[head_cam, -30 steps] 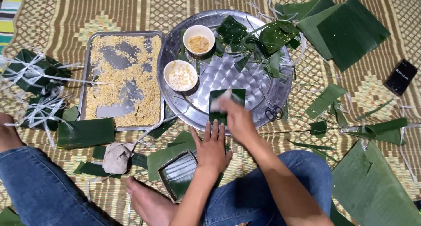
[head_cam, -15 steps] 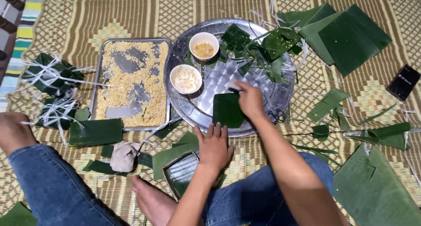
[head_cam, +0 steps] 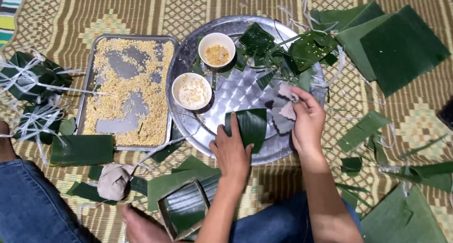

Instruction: Trimming banana leaves with scissors and folding them to prepare for cake wrapping.

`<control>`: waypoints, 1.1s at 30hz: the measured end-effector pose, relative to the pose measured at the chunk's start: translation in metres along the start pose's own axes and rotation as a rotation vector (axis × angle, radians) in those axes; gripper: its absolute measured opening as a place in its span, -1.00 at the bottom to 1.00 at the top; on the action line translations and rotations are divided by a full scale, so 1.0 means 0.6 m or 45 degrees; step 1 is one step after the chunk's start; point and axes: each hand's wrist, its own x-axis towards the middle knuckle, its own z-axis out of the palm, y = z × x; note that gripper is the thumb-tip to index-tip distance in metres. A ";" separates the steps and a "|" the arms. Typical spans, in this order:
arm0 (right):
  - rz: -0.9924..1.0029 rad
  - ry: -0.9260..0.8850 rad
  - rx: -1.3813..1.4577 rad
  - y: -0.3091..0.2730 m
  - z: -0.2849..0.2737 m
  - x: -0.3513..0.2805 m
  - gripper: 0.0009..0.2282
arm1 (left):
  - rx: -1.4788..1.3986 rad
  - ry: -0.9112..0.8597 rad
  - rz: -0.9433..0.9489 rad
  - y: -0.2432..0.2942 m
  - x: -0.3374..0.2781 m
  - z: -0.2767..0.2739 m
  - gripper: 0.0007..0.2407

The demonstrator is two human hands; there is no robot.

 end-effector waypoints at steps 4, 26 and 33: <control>0.045 -0.030 0.020 0.010 0.013 -0.005 -0.60 | -0.254 0.099 -0.030 -0.005 -0.001 0.010 -0.11; -0.066 0.005 0.158 -0.018 -0.040 0.004 -0.63 | 0.185 0.286 0.857 -0.094 -0.045 0.008 -0.68; -0.094 -0.007 0.088 0.002 -0.054 0.011 -0.63 | 0.248 -0.098 0.203 -0.061 0.080 -0.011 -0.23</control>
